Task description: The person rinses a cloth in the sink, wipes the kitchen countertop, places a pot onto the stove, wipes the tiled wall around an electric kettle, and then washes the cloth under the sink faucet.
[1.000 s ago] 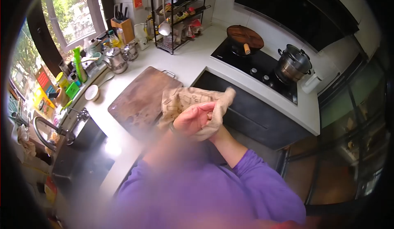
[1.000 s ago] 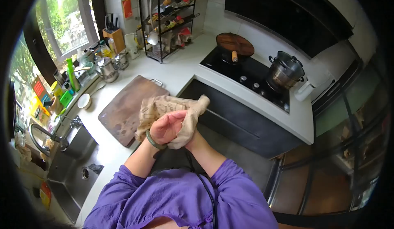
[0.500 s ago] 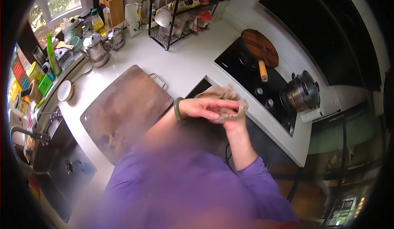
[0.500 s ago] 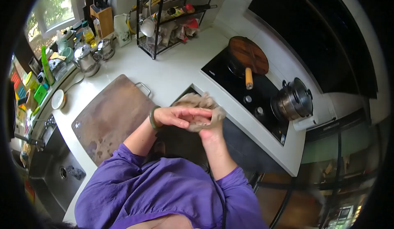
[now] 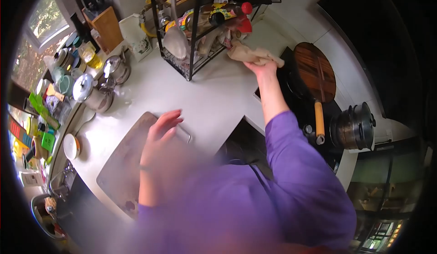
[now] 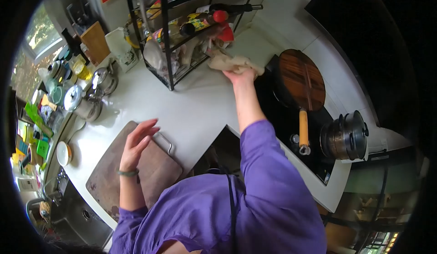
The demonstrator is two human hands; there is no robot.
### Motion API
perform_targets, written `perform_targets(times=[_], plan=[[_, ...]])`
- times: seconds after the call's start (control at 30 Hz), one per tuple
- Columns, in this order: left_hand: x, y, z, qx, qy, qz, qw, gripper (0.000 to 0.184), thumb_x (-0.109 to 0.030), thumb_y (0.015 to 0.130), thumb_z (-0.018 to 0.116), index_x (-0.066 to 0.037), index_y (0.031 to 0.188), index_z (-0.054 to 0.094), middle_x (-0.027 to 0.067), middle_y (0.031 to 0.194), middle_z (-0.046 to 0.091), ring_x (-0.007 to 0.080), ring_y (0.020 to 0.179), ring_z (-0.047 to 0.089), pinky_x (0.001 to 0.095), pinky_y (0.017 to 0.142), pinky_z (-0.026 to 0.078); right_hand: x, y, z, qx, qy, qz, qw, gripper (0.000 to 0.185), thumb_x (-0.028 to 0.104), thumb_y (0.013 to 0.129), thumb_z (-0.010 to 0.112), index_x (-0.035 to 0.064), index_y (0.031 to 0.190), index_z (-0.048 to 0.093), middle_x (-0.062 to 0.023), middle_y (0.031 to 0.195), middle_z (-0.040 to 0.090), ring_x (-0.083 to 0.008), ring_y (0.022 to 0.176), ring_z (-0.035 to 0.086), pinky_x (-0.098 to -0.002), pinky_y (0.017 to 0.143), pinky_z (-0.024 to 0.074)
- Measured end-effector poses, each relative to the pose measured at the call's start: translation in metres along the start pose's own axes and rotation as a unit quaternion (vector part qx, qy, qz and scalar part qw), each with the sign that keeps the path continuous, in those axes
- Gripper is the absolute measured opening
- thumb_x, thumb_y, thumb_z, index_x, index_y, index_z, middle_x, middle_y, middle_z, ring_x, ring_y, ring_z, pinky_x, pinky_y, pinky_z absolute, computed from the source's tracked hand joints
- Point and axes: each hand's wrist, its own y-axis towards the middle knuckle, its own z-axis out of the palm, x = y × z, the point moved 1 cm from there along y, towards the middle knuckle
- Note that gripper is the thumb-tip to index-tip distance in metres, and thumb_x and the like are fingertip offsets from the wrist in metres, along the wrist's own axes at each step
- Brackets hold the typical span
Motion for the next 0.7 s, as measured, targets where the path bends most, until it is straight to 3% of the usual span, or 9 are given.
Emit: perform_targets(times=[0.1,0.2,0.23,0.27,0.3,0.37,0.43,0.6,0.7], plan=[[0.004,-0.004,-0.007,-0.088,-0.008,-0.057,0.994,0.043,-0.023,0.085,0.054,0.003,0.120,0.047,0.0118,0.121,0.051,0.0213,0.106,0.052,0.0343,0.094,0.038,0.034,0.120,0.003,-0.011,0.052,-0.071,0.996,0.053,0.041,0.089,0.027,0.0104,0.132,0.031,-0.0118,0.135,0.034,-0.0292,0.127,0.028,-0.0531,0.100,0.0271],[0.028,-0.009,-0.018,-0.148,0.040,-0.082,0.985,0.043,-0.025,0.086,0.053,0.002,0.119,0.048,0.0134,0.120,0.051,0.0208,0.105,0.053,0.0346,0.093,0.039,0.092,0.209,0.006,-0.119,0.009,-0.129,0.984,0.051,0.040,0.090,0.029,0.0134,0.132,0.037,-0.0079,0.135,0.038,-0.0279,0.121,0.039,-0.0552,0.095,0.0329],[0.044,-0.019,-0.019,-0.232,0.040,-0.114,0.965,0.043,-0.027,0.086,0.054,0.002,0.118,0.049,0.0144,0.119,0.052,0.0212,0.102,0.055,0.0345,0.092,0.040,0.116,0.221,0.012,-0.195,-0.451,-0.172,0.854,0.045,0.037,0.089,0.034,0.0128,0.126,0.044,-0.0072,0.129,0.044,-0.0264,0.115,0.043,-0.0535,0.092,0.0349],[0.046,-0.018,-0.011,-0.236,0.046,-0.116,0.964,0.043,-0.027,0.086,0.054,0.002,0.118,0.049,0.0144,0.119,0.052,0.0212,0.102,0.055,0.0345,0.092,0.040,0.139,0.231,0.026,-0.216,-0.807,-0.177,0.521,0.041,0.035,0.089,0.039,0.0121,0.120,0.051,-0.0064,0.124,0.049,-0.0250,0.110,0.048,-0.0518,0.090,0.0368],[0.043,-0.015,-0.004,-0.259,0.020,-0.123,0.958,0.043,-0.027,0.086,0.055,0.002,0.117,0.049,0.0146,0.118,0.053,0.0215,0.101,0.056,0.0344,0.091,0.041,0.152,0.236,0.044,-0.183,-0.970,-0.145,0.066,0.036,0.032,0.088,0.044,0.0115,0.114,0.058,-0.0056,0.118,0.055,-0.0235,0.104,0.053,-0.0501,0.088,0.0388],[0.037,-0.008,0.005,-0.290,-0.002,-0.142,0.947,0.043,-0.028,0.086,0.054,0.002,0.116,0.049,0.0150,0.116,0.054,0.0225,0.098,0.057,0.0345,0.089,0.042,0.171,0.218,0.087,-0.202,-0.978,-0.035,0.035,0.034,0.026,0.083,0.053,0.0143,0.114,0.058,-0.0058,0.117,0.057,-0.0247,0.103,0.056,-0.0532,0.077,0.0457],[0.034,-0.004,0.015,-0.316,0.014,-0.163,0.935,0.040,-0.025,0.088,0.053,0.003,0.116,0.049,0.0160,0.115,0.054,0.0237,0.096,0.058,0.0351,0.086,0.044,0.201,0.247,0.070,-0.257,-0.960,-0.097,0.055,0.033,0.033,0.086,0.050,0.0115,0.109,0.060,-0.0032,0.103,0.059,-0.0172,0.090,0.054,-0.0470,0.081,0.0421],[0.038,0.008,0.027,-0.415,-0.048,-0.198,0.886,0.036,-0.023,0.084,0.060,0.002,0.109,0.053,0.0115,0.106,0.058,0.0166,0.095,0.056,0.0273,0.085,0.042,0.233,0.350,0.025,-0.358,-0.912,-0.136,0.150,0.034,0.031,0.086,0.049,0.0098,0.109,0.060,-0.0043,0.105,0.059,-0.0192,0.092,0.054,-0.0436,0.081,0.0427],[0.044,0.019,0.031,-0.407,-0.044,-0.200,0.890,0.034,-0.019,0.088,0.051,0.003,0.114,0.048,0.0166,0.112,0.055,0.0248,0.096,0.059,0.0350,0.084,0.047,0.233,0.393,0.009,-0.390,-0.890,-0.132,0.195,0.034,0.030,0.086,0.049,0.0089,0.110,0.059,-0.0051,0.106,0.059,-0.0203,0.093,0.055,-0.0415,0.081,0.0430]])
